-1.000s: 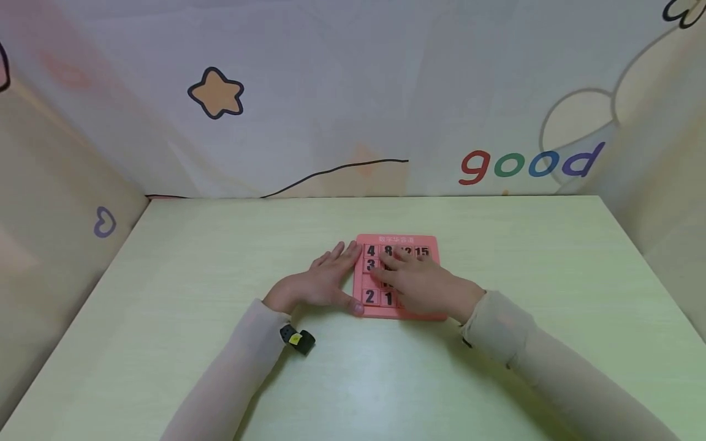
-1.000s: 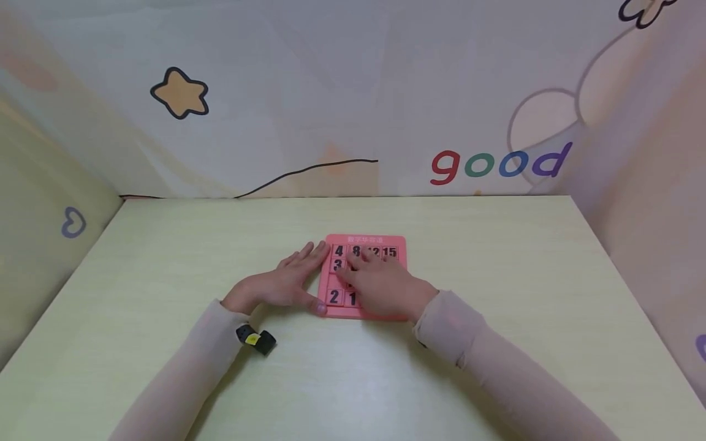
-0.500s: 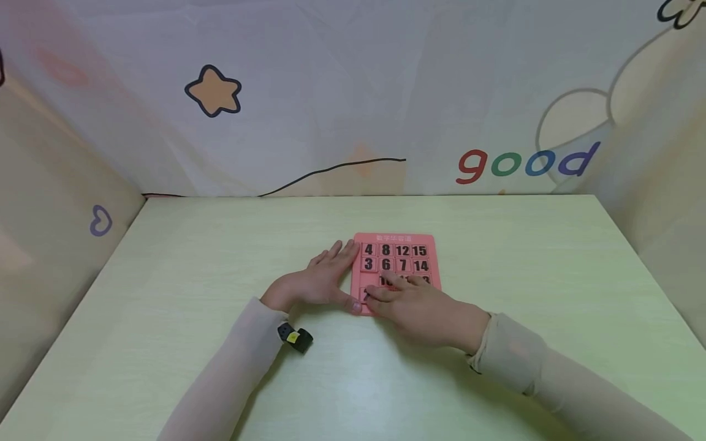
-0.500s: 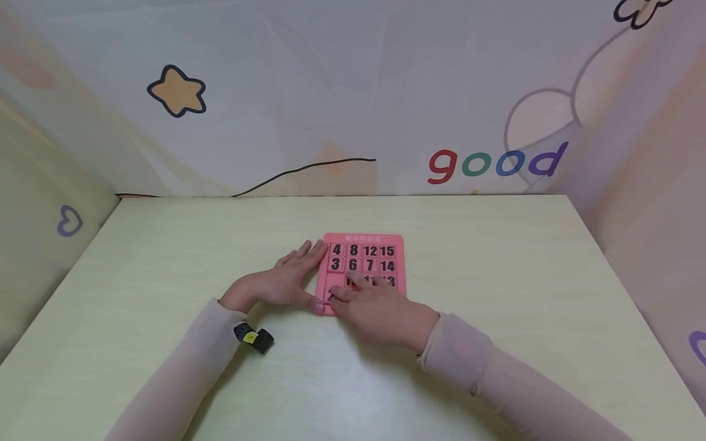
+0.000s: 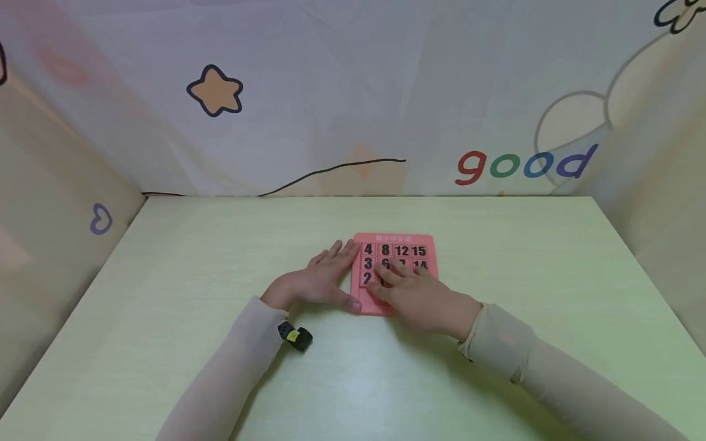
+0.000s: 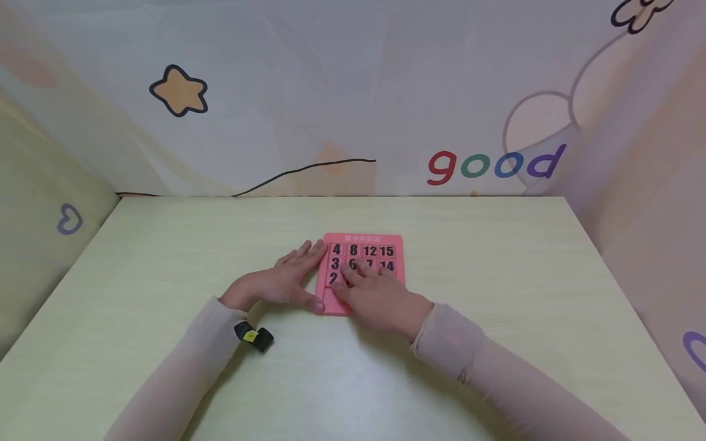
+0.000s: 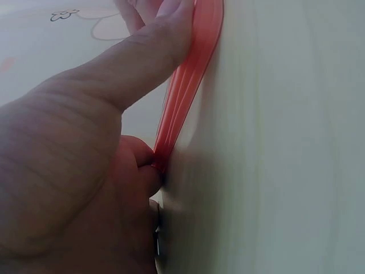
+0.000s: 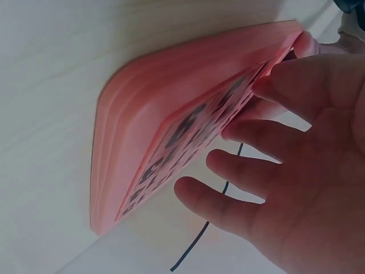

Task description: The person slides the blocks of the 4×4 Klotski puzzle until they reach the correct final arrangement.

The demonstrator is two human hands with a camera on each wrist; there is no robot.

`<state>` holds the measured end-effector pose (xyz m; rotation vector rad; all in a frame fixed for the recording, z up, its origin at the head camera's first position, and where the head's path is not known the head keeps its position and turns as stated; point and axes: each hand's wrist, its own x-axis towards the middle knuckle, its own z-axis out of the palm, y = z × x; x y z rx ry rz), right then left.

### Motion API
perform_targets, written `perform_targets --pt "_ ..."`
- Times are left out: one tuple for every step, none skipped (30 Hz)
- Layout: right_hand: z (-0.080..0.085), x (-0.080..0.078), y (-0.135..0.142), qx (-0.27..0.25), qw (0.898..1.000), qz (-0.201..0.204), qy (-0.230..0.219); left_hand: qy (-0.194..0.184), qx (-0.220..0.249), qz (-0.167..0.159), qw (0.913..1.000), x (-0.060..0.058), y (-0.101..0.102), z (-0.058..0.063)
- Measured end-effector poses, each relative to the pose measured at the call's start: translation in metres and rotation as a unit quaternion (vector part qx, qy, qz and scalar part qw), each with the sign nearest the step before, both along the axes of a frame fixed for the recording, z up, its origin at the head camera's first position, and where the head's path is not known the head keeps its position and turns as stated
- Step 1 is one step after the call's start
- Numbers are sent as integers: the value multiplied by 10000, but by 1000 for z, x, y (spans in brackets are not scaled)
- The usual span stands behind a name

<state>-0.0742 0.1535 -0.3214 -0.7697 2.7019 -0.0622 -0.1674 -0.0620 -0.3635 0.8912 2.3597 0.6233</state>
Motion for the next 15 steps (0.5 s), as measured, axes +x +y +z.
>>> perform_targets --pt "-1 0 0 -12 10000 -2 -20 -7 -12 10 10000 1 0 0" --pt "-1 0 0 -20 10000 10 -33 -22 -12 26 10000 1 0 1" --pt "-1 1 0 -25 10000 16 -58 -26 -24 35 10000 2 0 1" --pt "-2 1 0 -40 10000 40 -61 -43 -42 46 10000 2 0 2" --pt "-2 3 1 -33 10000 79 -38 -52 -29 52 10000 3 0 2" --pt "-1 5 2 -40 9999 114 -30 -69 -37 65 9999 3 0 2" --pt "-1 7 4 -54 9999 159 -13 -79 -39 72 9999 4 0 2" --pt "0 9 6 -68 9998 213 2 -77 -36 64 9999 4 0 2" --pt "0 12 8 -82 9996 262 18 -72 -38 57 10000 3 1 2" --pt "1 15 10 -100 9994 322 58 -67 -39 54 10000 3 1 2" --pt "2 18 13 -118 9993 347 69 -61 -30 51 10000 3 1 2" --pt "3 21 15 -147 9992 358 87 -69 -40 68 9999 3 1 2" --pt "4 24 18 -168 9991 364 114 -63 -31 78 9999 3 1 2" --pt "4 26 20 -178 9991 365 130 -62 -36 86 9999 3 2 2" --pt "5 28 22 -198 9990 368 153 -65 -38 101 9999 3 2 2"
